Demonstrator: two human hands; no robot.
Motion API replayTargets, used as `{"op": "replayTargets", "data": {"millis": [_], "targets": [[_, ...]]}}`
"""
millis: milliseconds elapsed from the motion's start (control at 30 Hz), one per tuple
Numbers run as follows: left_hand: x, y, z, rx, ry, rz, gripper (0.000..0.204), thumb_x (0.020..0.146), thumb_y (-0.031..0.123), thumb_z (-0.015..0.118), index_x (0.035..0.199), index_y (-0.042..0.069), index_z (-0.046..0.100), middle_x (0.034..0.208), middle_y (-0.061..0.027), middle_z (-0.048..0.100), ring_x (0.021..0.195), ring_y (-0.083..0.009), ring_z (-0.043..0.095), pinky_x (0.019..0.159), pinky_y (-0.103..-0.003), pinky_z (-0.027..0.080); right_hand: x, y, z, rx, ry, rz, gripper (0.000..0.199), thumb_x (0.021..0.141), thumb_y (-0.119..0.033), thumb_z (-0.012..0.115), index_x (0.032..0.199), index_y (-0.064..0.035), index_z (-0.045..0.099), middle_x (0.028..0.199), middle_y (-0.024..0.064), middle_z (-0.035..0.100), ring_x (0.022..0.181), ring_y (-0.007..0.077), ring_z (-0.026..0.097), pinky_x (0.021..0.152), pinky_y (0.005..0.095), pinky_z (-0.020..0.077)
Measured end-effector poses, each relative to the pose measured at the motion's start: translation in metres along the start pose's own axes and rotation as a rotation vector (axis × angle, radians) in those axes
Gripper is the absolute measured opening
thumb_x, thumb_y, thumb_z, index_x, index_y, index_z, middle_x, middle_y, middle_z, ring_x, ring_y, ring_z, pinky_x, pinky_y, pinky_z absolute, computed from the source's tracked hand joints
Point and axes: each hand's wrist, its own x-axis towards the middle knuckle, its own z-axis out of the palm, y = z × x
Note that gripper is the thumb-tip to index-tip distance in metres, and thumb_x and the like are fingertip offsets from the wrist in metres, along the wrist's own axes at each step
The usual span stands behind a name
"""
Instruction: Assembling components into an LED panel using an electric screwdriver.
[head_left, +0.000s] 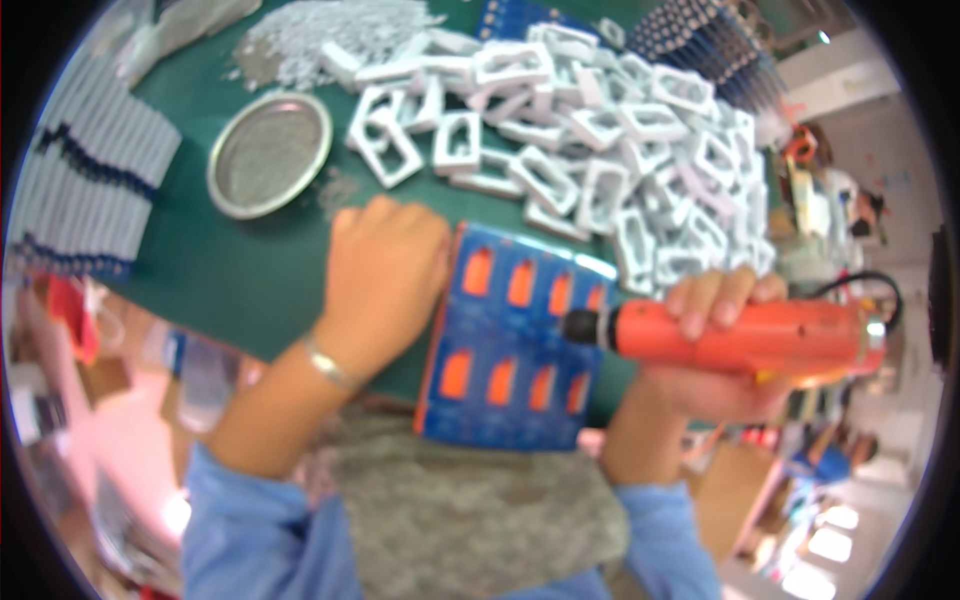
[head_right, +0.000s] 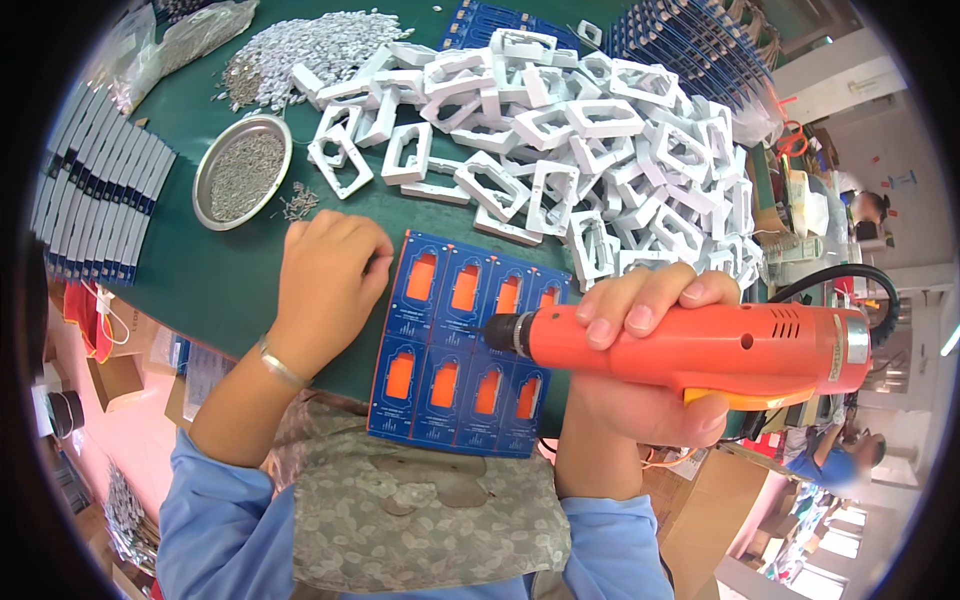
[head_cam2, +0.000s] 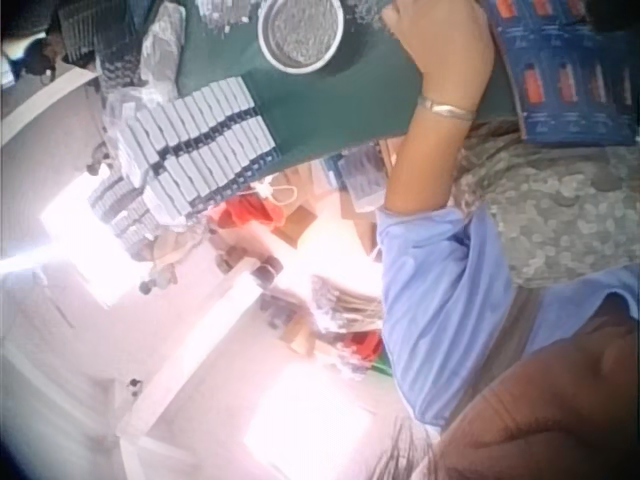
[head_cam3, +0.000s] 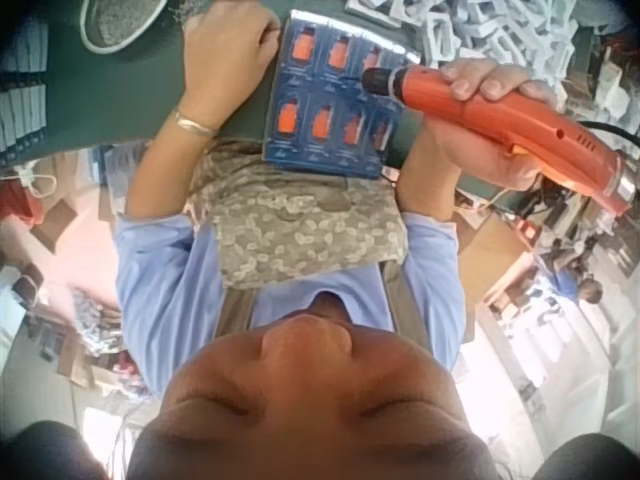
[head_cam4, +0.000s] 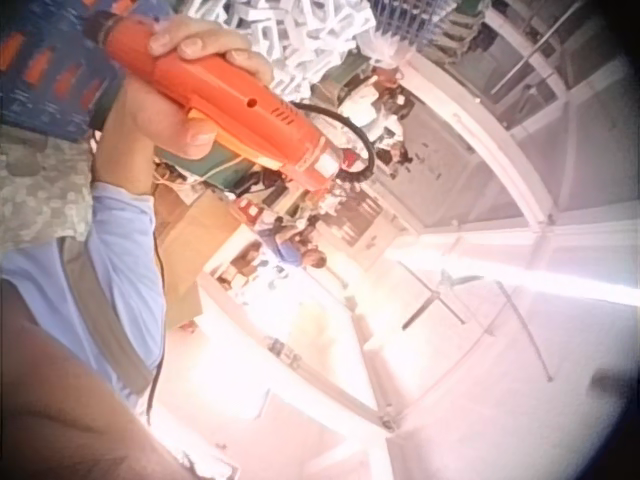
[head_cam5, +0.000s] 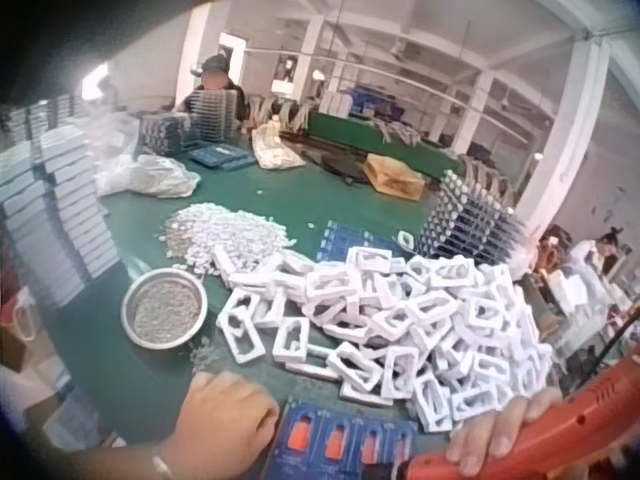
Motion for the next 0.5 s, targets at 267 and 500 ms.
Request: {"op": "replayTargets", "data": {"millis": [267, 500], "targets": [[-0.035, 0.025, 0.003, -0.672, -0.023, 0.026, 0.017, 0.073, -0.002, 0.072, 0.086, 0.005, 0.063, 0.085, -0.0079, 0.067, 0.079, -0.0242, 0.063, 0.071, -0.034, 0.049, -0.002, -0.009, 0.030, 0.097, -0.072, 0.111, 0.068, 0.075, -0.048, 0.075, 0.114, -0.0027, 0.042, 0.090, 0.0094, 0.052, 0.070, 0.0216, 0.055, 0.070, 0.0383, 0.0457], [-0.041, 0.030, 0.005, -0.715, 0.043, 0.005, 0.022, 0.072, -0.003, 0.074, 0.090, 0.003, 0.064, 0.086, -0.0067, 0.067, 0.079, -0.0213, 0.064, 0.069, -0.030, 0.051, -0.009, -0.009, 0.026, 0.076, -0.065, 0.102, 0.074, 0.071, -0.051, 0.081, 0.115, -0.0062, 0.043, 0.091, 0.0116, 0.058, 0.073, 0.0282, 0.063, 0.069, 0.0441, 0.0522]]}}
